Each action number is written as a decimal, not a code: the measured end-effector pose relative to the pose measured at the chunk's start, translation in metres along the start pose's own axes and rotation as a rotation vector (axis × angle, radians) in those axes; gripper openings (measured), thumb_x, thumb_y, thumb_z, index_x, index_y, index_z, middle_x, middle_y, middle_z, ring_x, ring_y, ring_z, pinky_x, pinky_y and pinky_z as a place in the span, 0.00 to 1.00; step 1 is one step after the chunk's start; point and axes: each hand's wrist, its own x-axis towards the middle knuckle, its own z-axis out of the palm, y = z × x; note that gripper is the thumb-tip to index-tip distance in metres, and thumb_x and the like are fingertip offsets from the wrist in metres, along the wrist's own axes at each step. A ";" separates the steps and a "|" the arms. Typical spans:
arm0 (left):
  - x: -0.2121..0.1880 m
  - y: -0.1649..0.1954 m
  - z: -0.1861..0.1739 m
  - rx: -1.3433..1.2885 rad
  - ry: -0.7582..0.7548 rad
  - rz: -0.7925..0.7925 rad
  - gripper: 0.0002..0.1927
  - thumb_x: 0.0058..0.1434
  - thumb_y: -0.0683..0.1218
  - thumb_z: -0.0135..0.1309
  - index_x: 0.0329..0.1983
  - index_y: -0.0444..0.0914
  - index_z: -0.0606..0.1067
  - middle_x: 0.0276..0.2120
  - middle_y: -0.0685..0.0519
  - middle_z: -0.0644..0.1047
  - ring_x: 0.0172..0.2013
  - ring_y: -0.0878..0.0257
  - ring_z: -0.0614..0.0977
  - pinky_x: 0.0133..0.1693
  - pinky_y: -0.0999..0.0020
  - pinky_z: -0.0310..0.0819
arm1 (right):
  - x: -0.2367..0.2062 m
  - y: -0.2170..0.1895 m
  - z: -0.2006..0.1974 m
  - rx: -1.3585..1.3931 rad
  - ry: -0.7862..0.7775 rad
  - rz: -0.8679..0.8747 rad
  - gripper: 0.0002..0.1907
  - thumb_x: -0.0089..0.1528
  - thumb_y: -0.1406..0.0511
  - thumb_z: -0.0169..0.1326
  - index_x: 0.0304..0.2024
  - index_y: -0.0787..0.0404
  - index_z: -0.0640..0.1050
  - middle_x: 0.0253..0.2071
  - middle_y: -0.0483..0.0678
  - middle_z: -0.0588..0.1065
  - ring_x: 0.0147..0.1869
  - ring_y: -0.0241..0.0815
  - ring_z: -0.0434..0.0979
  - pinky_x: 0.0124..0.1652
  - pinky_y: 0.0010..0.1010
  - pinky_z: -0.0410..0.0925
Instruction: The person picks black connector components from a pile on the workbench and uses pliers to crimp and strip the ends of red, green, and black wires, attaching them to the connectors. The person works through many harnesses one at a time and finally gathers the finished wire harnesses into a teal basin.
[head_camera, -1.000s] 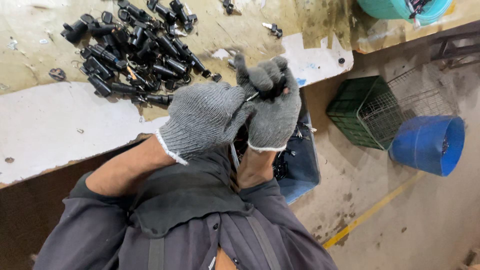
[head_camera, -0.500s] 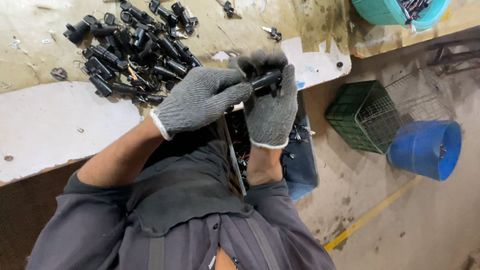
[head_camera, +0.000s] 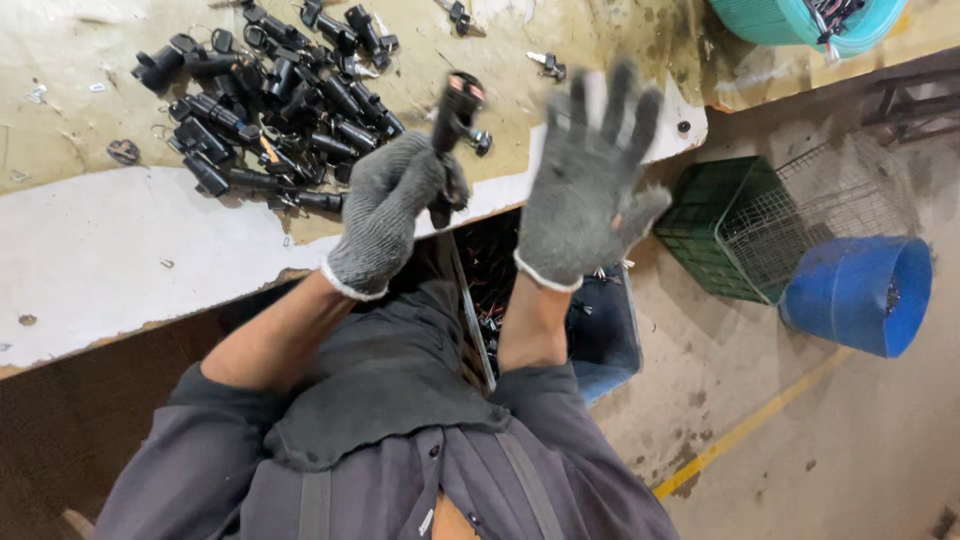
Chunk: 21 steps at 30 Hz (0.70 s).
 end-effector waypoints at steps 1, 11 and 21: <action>-0.001 0.000 -0.002 0.144 -0.030 0.003 0.13 0.73 0.46 0.47 0.34 0.34 0.74 0.29 0.54 0.78 0.28 0.67 0.76 0.31 0.68 0.71 | -0.001 0.000 0.000 0.018 -0.025 0.073 0.40 0.70 0.44 0.45 0.75 0.60 0.59 0.74 0.63 0.57 0.75 0.61 0.64 0.69 0.45 0.63; -0.012 0.009 -0.001 0.733 -0.190 0.061 0.12 0.67 0.47 0.56 0.35 0.32 0.76 0.25 0.43 0.76 0.28 0.53 0.78 0.31 0.61 0.70 | -0.048 0.017 0.023 -0.207 0.114 0.402 0.21 0.74 0.51 0.49 0.54 0.62 0.70 0.43 0.59 0.76 0.55 0.60 0.77 0.65 0.56 0.66; -0.018 0.018 -0.001 0.780 -0.149 -0.170 0.12 0.64 0.47 0.61 0.36 0.31 0.78 0.24 0.42 0.78 0.27 0.52 0.81 0.31 0.61 0.74 | -0.057 0.024 0.031 -0.178 0.102 0.368 0.21 0.73 0.48 0.50 0.48 0.60 0.70 0.33 0.51 0.71 0.51 0.51 0.74 0.71 0.55 0.60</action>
